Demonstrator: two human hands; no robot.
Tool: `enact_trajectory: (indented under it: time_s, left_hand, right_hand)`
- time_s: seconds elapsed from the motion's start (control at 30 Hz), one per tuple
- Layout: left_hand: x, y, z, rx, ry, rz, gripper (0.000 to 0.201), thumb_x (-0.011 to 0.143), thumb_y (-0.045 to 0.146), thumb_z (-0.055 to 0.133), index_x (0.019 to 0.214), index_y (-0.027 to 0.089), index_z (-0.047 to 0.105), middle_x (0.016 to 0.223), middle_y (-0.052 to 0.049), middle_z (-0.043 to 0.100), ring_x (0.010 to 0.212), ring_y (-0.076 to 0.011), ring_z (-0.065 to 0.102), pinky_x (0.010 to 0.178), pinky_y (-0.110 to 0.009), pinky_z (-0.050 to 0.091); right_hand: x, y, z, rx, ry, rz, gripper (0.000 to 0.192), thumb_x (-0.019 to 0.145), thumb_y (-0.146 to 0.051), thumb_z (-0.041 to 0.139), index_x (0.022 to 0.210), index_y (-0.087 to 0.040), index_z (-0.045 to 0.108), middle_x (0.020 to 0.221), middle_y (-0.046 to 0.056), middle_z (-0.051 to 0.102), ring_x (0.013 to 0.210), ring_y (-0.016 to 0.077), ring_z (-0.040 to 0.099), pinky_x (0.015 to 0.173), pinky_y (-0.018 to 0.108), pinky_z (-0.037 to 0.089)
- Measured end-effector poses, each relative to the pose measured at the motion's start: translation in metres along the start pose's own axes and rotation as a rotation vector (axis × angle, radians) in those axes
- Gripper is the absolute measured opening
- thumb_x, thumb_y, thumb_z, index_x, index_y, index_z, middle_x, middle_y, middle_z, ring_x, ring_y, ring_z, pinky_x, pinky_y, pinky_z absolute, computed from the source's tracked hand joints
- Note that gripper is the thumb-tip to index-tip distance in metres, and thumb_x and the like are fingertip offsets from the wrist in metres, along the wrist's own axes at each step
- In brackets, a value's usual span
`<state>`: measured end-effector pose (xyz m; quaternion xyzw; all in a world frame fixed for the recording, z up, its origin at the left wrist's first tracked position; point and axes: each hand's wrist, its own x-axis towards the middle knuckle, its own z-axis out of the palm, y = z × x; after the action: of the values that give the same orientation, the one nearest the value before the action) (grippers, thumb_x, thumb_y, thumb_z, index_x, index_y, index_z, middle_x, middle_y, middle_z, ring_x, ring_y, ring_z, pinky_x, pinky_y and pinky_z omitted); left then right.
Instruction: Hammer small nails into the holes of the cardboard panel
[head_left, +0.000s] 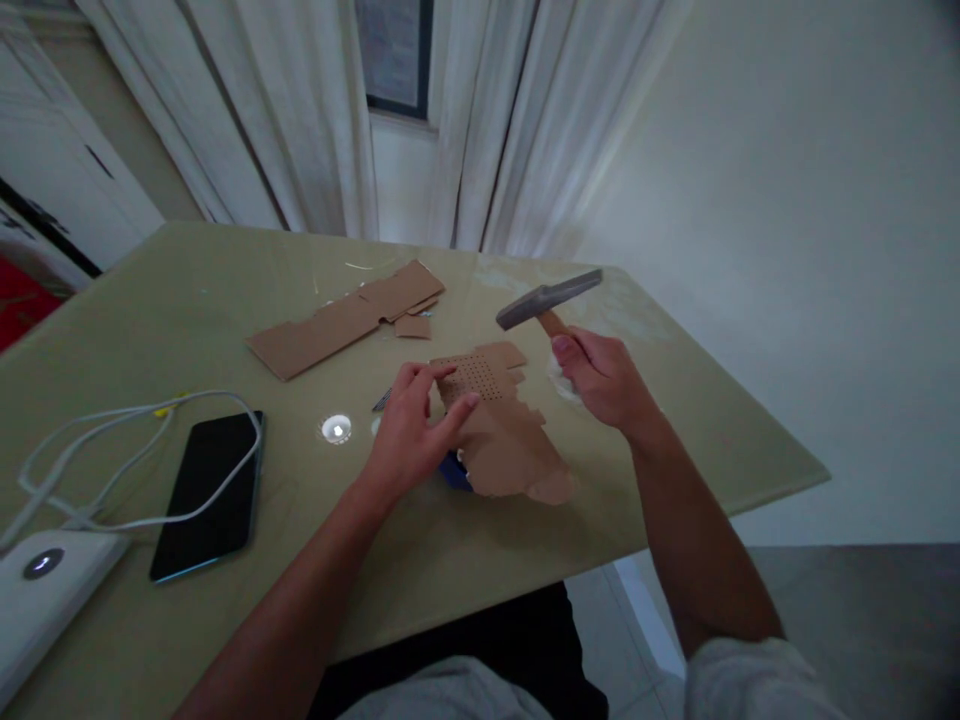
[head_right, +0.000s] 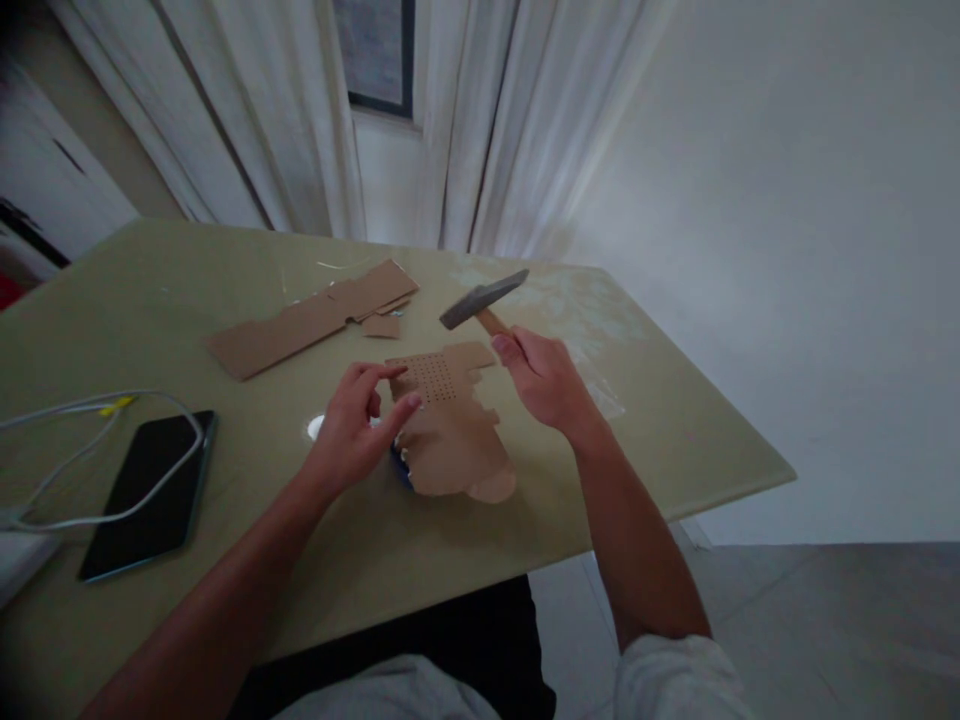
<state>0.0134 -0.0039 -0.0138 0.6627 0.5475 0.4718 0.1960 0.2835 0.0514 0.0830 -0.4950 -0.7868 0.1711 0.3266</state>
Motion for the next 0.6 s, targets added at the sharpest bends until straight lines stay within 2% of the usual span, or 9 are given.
enact_trajectory:
  time_s: [0.07,0.13,0.23,0.3,0.37,0.47,0.6]
  left_hand:
    - [0.005,-0.005,-0.008,0.098,0.068,-0.058,0.043,0.112,0.049,0.060,0.133,0.016,0.076,0.120,-0.011,0.070,0.076,-0.0188,0.064,0.079,-0.038,0.061]
    - [0.008,-0.012,-0.015,0.320,0.086,-0.132,0.040,0.111,0.041,0.059,0.133,0.012,0.075,0.127,-0.017,0.071,0.095,-0.0269,0.072,0.093,-0.044,0.062]
    - [0.009,-0.022,-0.024,0.677,-0.064,-0.224,0.041,0.109,0.037,0.061,0.137,0.011,0.075,0.136,-0.021,0.071,0.123,-0.0401,0.072,0.106,-0.052,0.059]
    - [0.008,-0.025,-0.027,0.818,-0.198,-0.261,0.040,0.109,0.039,0.061,0.136,0.013,0.077,0.136,-0.021,0.072,0.124,-0.0426,0.071,0.105,-0.053,0.059]
    - [0.007,-0.028,-0.029,0.886,-0.284,-0.286,0.040,0.109,0.042,0.062,0.133,0.014,0.077,0.134,-0.021,0.073,0.123,-0.0426,0.072,0.103,-0.052,0.060]
    - [0.008,-0.032,-0.031,0.903,-0.323,-0.311,0.041,0.107,0.044,0.066,0.133,0.013,0.077,0.130,-0.021,0.073,0.120,-0.0414,0.073,0.105,-0.051,0.060]
    - [0.009,-0.038,-0.031,0.859,-0.314,-0.312,0.043,0.108,0.043,0.064,0.135,0.013,0.077,0.130,-0.020,0.073,0.120,-0.0400,0.074,0.107,-0.050,0.060]
  right_hand:
    - [0.006,0.013,0.011,0.152,0.199,0.027,0.063,0.108,-0.081,0.051,0.078,-0.025,0.053,0.063,-0.004,0.048,0.056,0.0137,0.042,0.055,0.031,0.030]
    - [0.013,0.025,0.022,0.291,0.357,0.037,0.063,0.104,-0.085,0.057,0.080,-0.026,0.054,0.062,-0.006,0.045,0.053,0.0123,0.039,0.049,0.028,0.030]
    - [0.017,0.036,0.037,0.479,0.502,0.052,0.065,0.099,-0.088,0.061,0.078,-0.027,0.051,0.059,-0.009,0.039,0.046,0.0099,0.034,0.041,0.025,0.027]
    - [0.015,0.041,0.041,0.562,0.564,0.054,0.065,0.097,-0.088,0.064,0.077,-0.027,0.050,0.057,-0.010,0.036,0.042,0.0088,0.031,0.037,0.023,0.024]
    - [0.011,0.045,0.043,0.604,0.607,0.034,0.064,0.096,-0.086,0.068,0.076,-0.027,0.051,0.055,-0.011,0.035,0.040,0.0081,0.030,0.035,0.022,0.023]
    - [0.003,0.049,0.041,0.636,0.640,0.003,0.063,0.097,-0.082,0.071,0.075,-0.026,0.052,0.055,-0.011,0.036,0.040,0.0076,0.031,0.034,0.022,0.025]
    - [-0.002,0.052,0.038,0.644,0.685,0.000,0.060,0.101,-0.077,0.071,0.076,-0.026,0.052,0.056,-0.011,0.036,0.040,0.0070,0.030,0.034,0.021,0.024]
